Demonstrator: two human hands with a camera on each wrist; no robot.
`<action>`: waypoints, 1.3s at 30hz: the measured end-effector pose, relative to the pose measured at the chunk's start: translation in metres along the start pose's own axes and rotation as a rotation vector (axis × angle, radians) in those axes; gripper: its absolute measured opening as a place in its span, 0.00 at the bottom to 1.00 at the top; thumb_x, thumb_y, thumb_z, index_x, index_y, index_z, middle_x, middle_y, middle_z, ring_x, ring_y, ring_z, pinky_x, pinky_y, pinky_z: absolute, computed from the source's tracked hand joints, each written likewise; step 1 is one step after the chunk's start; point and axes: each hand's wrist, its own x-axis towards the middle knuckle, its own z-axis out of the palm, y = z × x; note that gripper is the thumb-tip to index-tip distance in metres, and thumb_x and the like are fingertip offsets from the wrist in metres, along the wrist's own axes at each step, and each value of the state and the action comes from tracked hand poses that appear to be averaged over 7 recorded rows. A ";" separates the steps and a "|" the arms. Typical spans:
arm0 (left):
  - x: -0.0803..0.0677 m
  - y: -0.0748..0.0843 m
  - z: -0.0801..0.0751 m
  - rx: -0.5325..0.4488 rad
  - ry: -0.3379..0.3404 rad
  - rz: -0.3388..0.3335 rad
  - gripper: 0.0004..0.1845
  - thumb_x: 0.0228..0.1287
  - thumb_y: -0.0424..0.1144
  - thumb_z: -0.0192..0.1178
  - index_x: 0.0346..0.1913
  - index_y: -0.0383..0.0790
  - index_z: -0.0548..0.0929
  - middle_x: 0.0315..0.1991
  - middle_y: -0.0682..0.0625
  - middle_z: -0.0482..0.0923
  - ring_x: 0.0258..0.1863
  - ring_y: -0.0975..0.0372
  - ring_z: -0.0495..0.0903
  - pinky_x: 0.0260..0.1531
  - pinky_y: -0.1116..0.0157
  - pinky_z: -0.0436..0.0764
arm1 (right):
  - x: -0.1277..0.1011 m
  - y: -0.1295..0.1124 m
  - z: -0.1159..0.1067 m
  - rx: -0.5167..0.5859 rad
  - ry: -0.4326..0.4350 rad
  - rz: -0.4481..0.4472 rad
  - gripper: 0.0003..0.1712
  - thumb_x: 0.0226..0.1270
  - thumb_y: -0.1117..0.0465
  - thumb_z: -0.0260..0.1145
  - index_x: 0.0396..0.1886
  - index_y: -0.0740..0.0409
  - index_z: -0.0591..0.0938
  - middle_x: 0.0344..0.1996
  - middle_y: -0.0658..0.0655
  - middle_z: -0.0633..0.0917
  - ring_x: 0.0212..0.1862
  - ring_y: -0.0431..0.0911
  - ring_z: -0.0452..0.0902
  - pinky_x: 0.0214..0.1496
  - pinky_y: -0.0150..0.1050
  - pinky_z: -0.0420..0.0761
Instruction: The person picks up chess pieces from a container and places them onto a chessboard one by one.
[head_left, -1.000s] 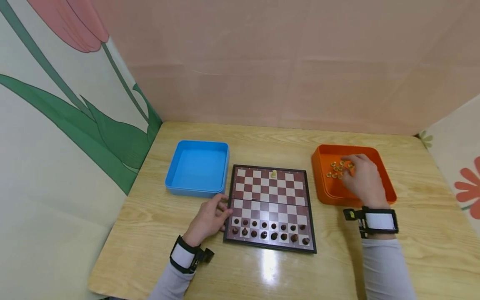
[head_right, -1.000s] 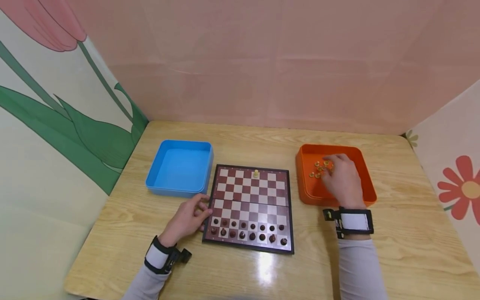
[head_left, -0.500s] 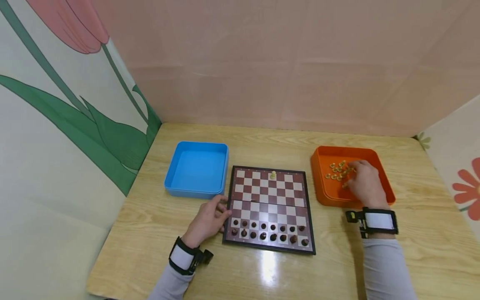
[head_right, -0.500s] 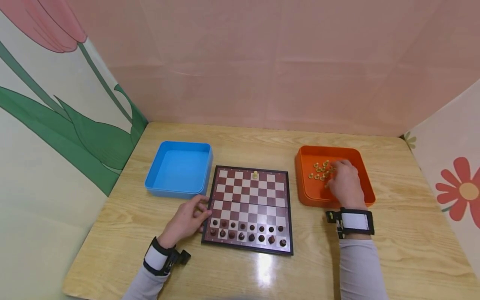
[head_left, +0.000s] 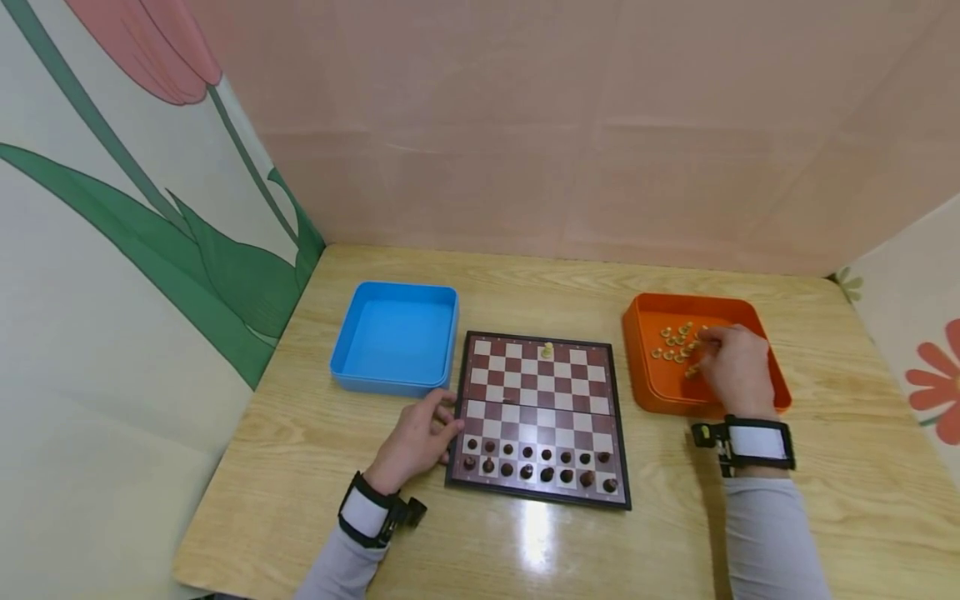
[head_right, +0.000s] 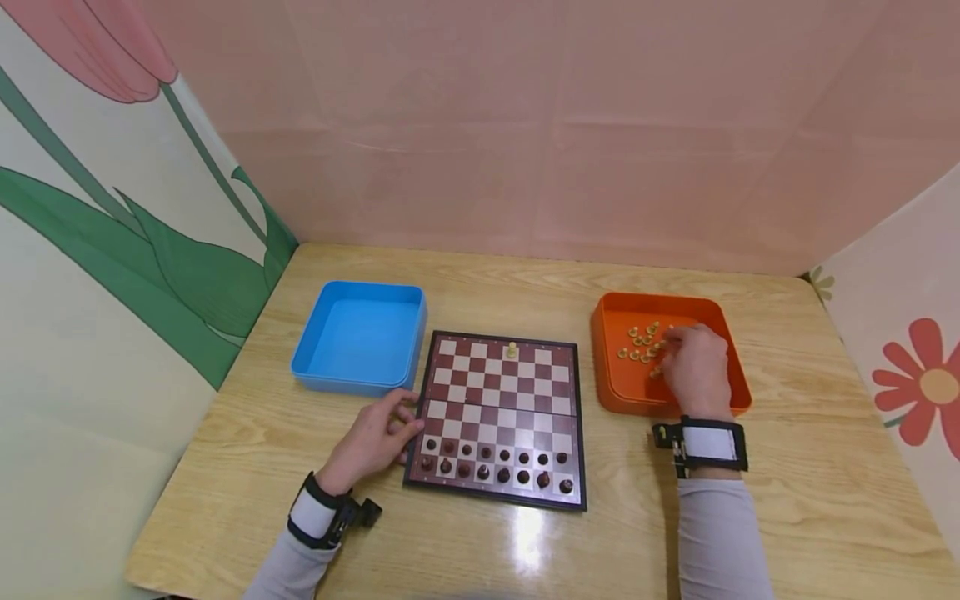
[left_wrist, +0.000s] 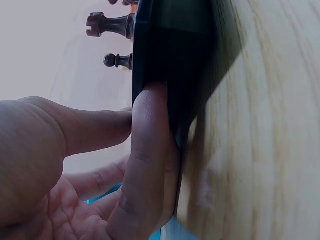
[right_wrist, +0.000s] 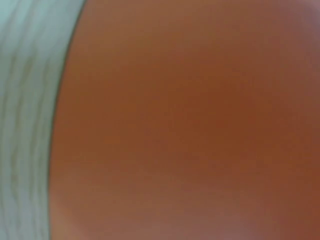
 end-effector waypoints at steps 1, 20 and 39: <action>0.000 0.000 0.000 0.002 0.001 -0.001 0.21 0.80 0.35 0.62 0.70 0.35 0.74 0.43 0.45 0.83 0.24 0.62 0.84 0.22 0.64 0.88 | 0.000 0.000 0.000 0.001 -0.001 0.008 0.15 0.68 0.76 0.63 0.51 0.75 0.87 0.45 0.77 0.84 0.46 0.67 0.81 0.44 0.66 0.85; -0.001 0.001 0.001 0.015 0.002 -0.010 0.21 0.80 0.35 0.62 0.70 0.35 0.74 0.43 0.45 0.84 0.24 0.62 0.84 0.22 0.65 0.87 | -0.003 -0.031 -0.019 0.068 0.161 -0.039 0.10 0.77 0.67 0.64 0.47 0.70 0.87 0.41 0.71 0.87 0.39 0.63 0.84 0.27 0.18 0.67; -0.001 0.002 0.001 0.027 0.000 0.002 0.21 0.80 0.35 0.62 0.70 0.35 0.74 0.42 0.46 0.84 0.24 0.63 0.83 0.22 0.65 0.87 | -0.001 -0.118 -0.012 0.195 0.171 -0.233 0.08 0.77 0.70 0.66 0.49 0.68 0.87 0.44 0.68 0.88 0.42 0.62 0.84 0.43 0.29 0.86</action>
